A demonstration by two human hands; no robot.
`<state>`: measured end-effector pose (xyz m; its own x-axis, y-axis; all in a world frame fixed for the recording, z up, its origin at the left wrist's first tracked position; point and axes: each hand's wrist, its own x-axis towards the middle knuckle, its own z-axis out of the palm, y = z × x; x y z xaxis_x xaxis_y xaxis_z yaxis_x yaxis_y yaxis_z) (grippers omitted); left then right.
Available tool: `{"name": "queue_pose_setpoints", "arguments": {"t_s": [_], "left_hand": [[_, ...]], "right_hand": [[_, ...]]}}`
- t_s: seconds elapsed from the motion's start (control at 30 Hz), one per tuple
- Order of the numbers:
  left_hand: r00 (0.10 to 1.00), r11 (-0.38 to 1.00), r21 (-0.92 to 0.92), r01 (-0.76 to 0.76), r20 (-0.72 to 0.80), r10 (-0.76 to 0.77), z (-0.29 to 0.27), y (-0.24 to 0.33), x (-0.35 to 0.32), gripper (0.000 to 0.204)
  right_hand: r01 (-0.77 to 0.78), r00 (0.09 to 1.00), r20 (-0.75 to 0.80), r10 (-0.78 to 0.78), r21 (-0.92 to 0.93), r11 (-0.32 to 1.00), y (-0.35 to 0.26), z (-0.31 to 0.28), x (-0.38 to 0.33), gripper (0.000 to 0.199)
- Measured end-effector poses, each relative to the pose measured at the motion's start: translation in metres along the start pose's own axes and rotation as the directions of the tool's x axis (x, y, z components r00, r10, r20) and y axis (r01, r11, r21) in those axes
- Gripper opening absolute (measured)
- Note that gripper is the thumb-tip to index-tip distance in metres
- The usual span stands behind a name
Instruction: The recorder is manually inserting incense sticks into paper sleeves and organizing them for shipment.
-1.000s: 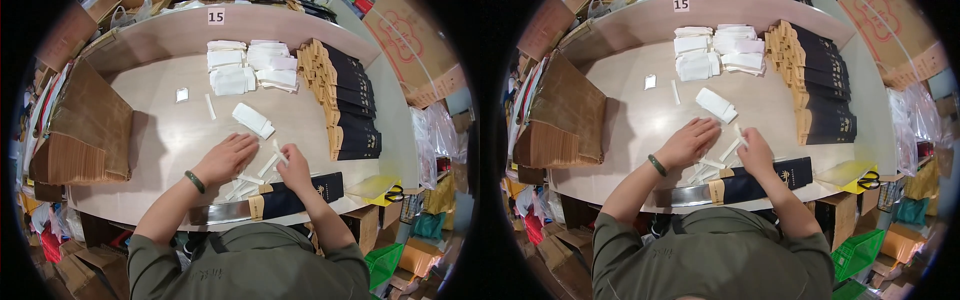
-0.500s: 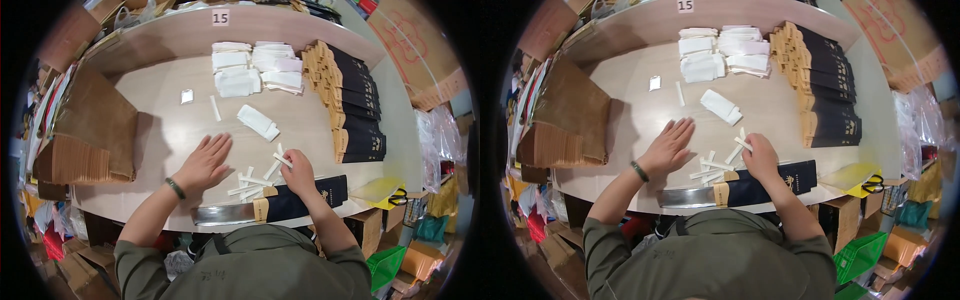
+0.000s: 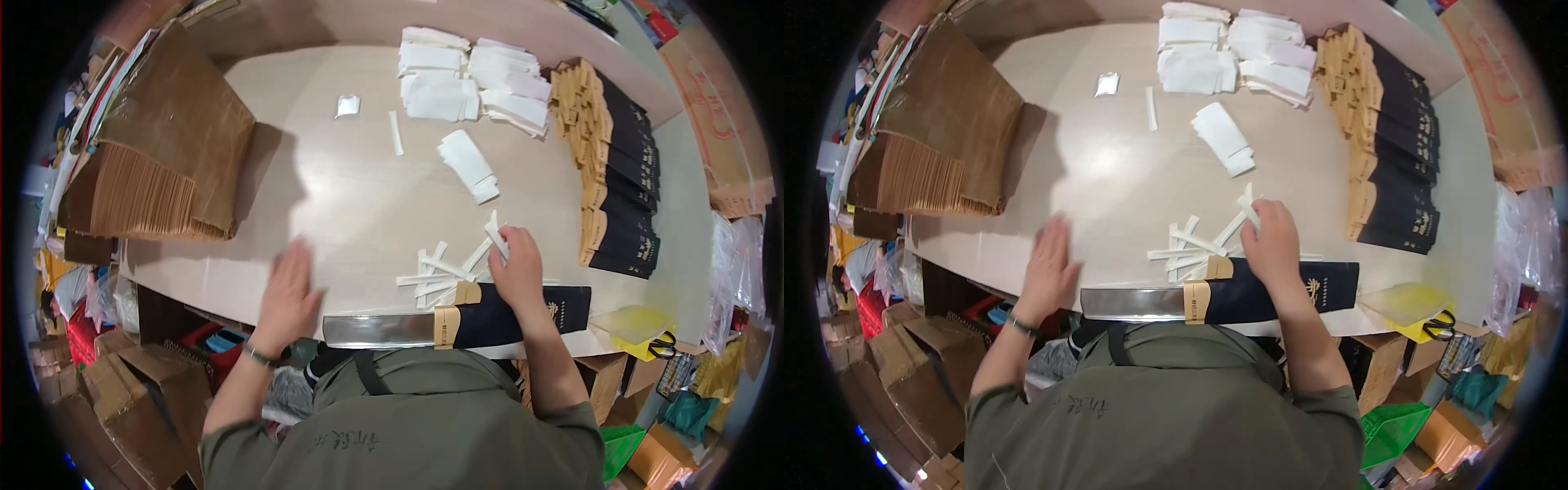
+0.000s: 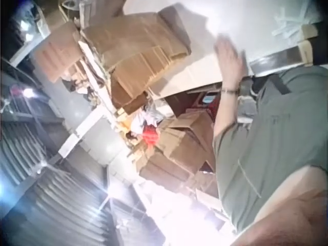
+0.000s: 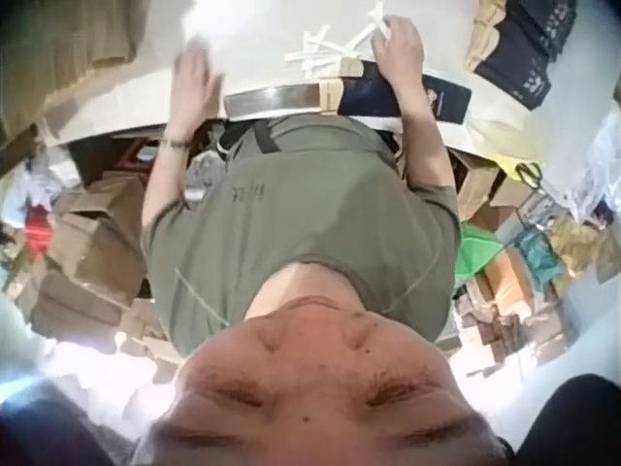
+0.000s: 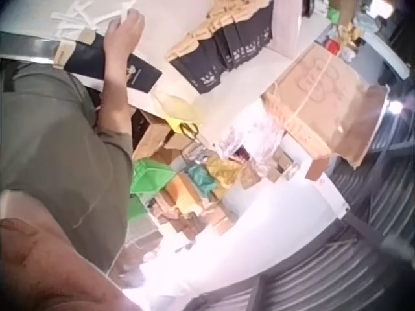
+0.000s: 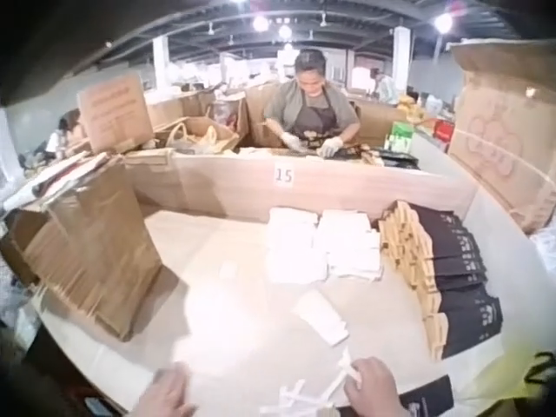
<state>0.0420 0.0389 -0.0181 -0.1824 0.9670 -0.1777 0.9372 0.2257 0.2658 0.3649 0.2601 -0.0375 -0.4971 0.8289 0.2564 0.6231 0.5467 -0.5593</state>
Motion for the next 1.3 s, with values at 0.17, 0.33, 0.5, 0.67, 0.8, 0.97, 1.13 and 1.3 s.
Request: {"name": "queue_pose_setpoints", "arguments": {"t_s": [0.17, 0.33, 0.5, 0.67, 0.8, 0.97, 1.13, 1.3], "left_hand": [[0.784, 0.79, 0.066, 0.61, 0.096, -0.614, 0.064, -0.038, -0.232, 0.063], [0.78, 0.777, -0.083, 0.624, 0.123, -0.614, 0.107, 0.006, -0.302, 0.046], [0.723, 0.81, -0.501, 0.305, -0.431, -0.539, -0.007, -0.003, -0.121, 0.026], [0.92, 0.999, -0.038, 0.011, -0.391, -0.025, -0.029, 0.01, 0.05, 0.075], [0.963, 0.996, 0.087, -0.036, -0.265, 0.058, -0.042, 0.012, 0.18, 0.074], [0.922, 0.991, 0.11, -0.072, -0.371, 0.108, -0.035, -0.019, 0.246, 0.057], [0.947, 0.968, 0.056, -0.243, -0.203, 0.25, -0.045, 0.025, 0.176, 0.033], [0.967, 0.898, -0.416, 0.141, -0.139, -0.216, -0.029, 0.036, 0.133, 0.028]], "right_hand": [[-0.005, 1.0, 0.028, 0.005, -0.002, 1.0, -0.001, 0.0, 0.001, 0.022], [0.046, 0.999, -0.005, -0.046, -0.013, 0.999, -0.004, 0.006, 0.003, 0.026], [0.06, 0.998, 0.009, -0.06, -0.022, 0.998, -0.01, 0.001, 0.005, 0.031], [0.248, 0.959, 0.135, -0.248, 0.021, 0.969, -0.036, 0.009, 0.013, 0.044], [0.319, 0.932, 0.18, -0.315, 0.009, 0.948, -0.051, 0.018, 0.029, 0.046], [0.195, 0.977, 0.097, -0.19, -0.052, 0.979, -0.044, 0.004, 0.04, 0.037], [-0.062, 0.996, 0.062, 0.065, -0.053, 0.997, -0.001, -0.021, 0.026, 0.022], [-0.039, 0.999, 0.015, 0.04, -0.077, 0.996, -0.006, -0.004, 0.094, 0.019]]}}
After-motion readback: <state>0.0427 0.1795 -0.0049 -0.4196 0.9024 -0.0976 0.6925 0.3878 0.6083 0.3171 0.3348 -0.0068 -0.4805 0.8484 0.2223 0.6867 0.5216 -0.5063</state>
